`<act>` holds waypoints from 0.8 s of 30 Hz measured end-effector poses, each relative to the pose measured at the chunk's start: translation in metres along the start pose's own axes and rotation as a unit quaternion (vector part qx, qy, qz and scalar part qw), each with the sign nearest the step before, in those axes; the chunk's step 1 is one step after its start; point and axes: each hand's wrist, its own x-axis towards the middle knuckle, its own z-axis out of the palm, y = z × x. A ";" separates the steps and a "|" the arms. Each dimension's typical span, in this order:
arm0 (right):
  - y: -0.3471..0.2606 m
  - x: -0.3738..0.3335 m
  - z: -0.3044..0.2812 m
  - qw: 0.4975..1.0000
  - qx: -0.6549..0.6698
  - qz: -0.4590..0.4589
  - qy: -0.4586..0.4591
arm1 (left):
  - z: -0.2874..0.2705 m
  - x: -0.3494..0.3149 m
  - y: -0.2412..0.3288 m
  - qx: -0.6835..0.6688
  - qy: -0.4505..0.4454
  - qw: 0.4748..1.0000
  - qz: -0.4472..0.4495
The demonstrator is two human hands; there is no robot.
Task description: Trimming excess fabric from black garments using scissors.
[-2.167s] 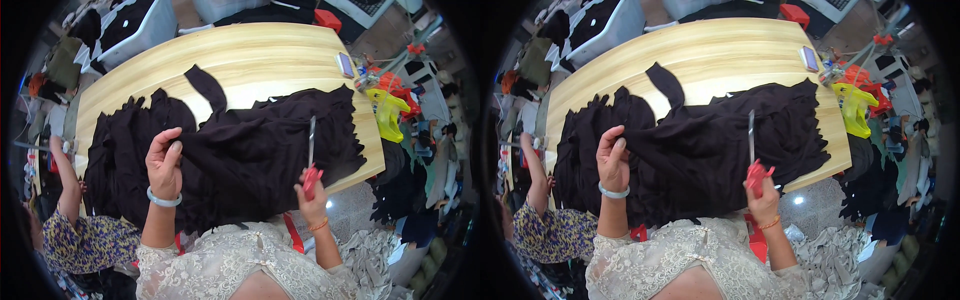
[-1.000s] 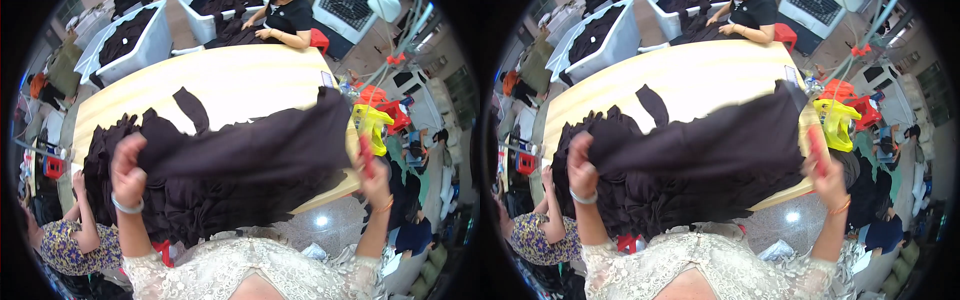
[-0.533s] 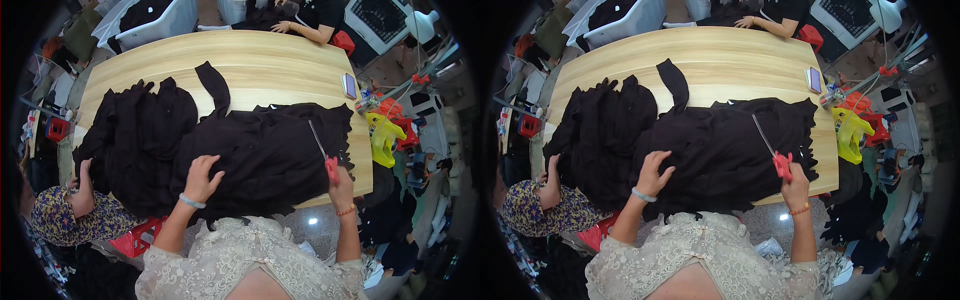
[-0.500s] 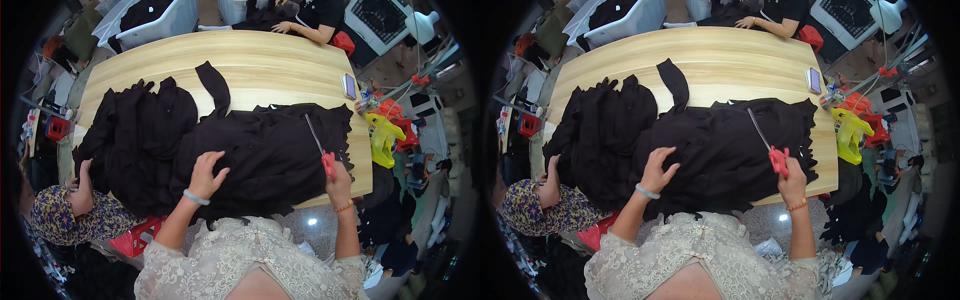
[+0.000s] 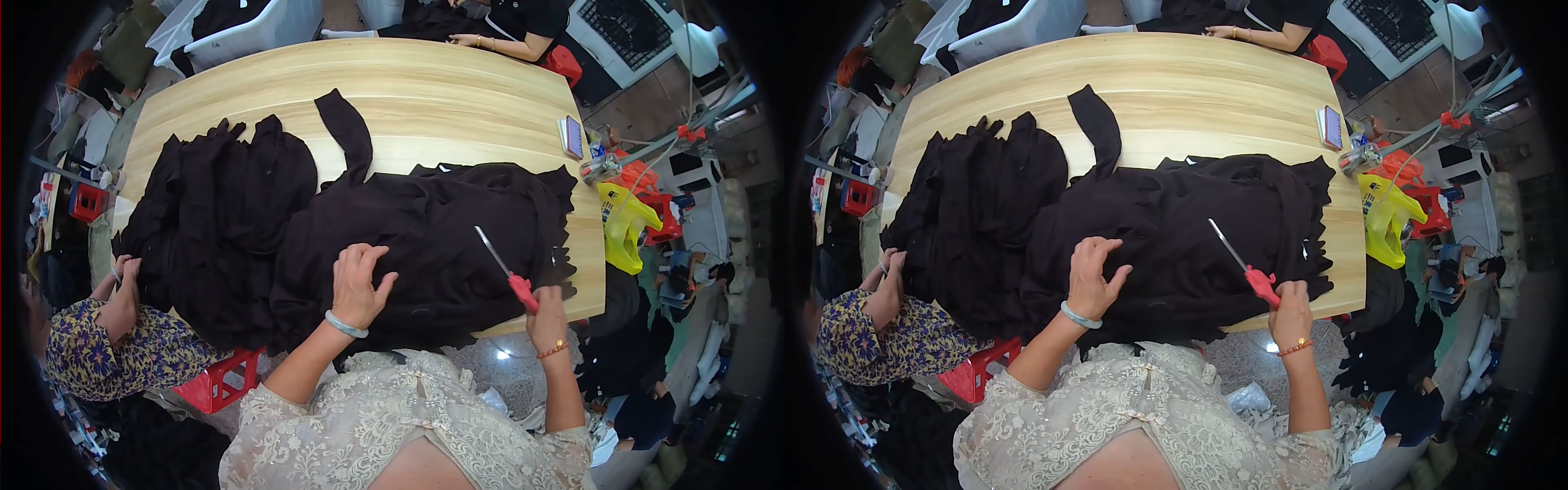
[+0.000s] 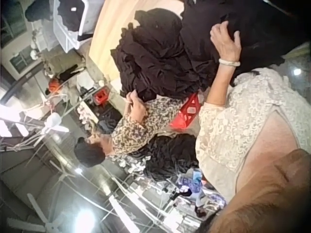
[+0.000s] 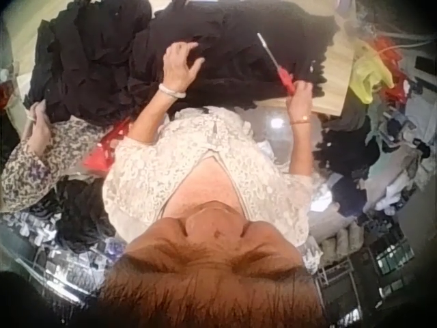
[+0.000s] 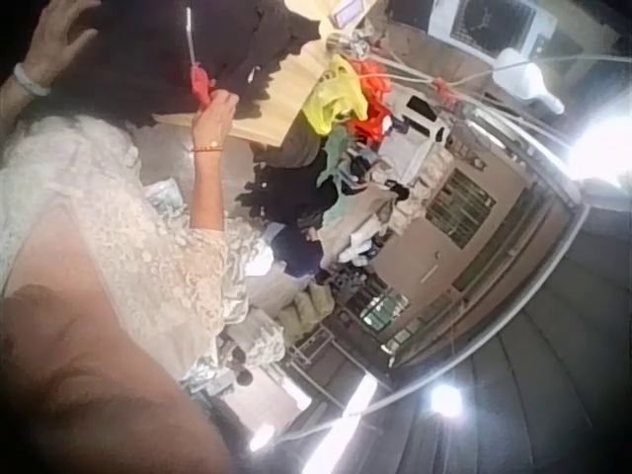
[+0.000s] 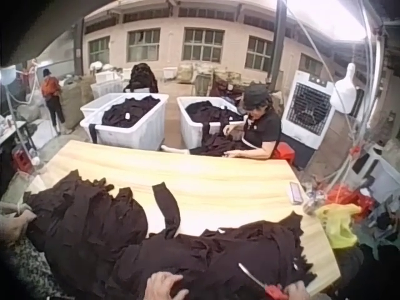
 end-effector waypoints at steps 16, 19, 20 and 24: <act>-0.059 0.029 -0.049 0.956 0.190 -0.225 -0.007 | 0.045 0.028 -0.013 -0.199 -0.091 0.952 -0.212; -0.056 0.035 -0.049 0.955 0.186 -0.229 -0.037 | 0.048 0.026 -0.009 -0.227 -0.100 0.936 -0.249; -0.056 0.036 -0.051 0.954 0.182 -0.226 -0.074 | 0.048 0.026 -0.010 -0.271 -0.103 0.917 -0.273; -0.057 0.043 -0.059 0.946 0.119 -0.261 -0.149 | 0.057 0.018 -0.012 -0.301 -0.035 0.919 -0.254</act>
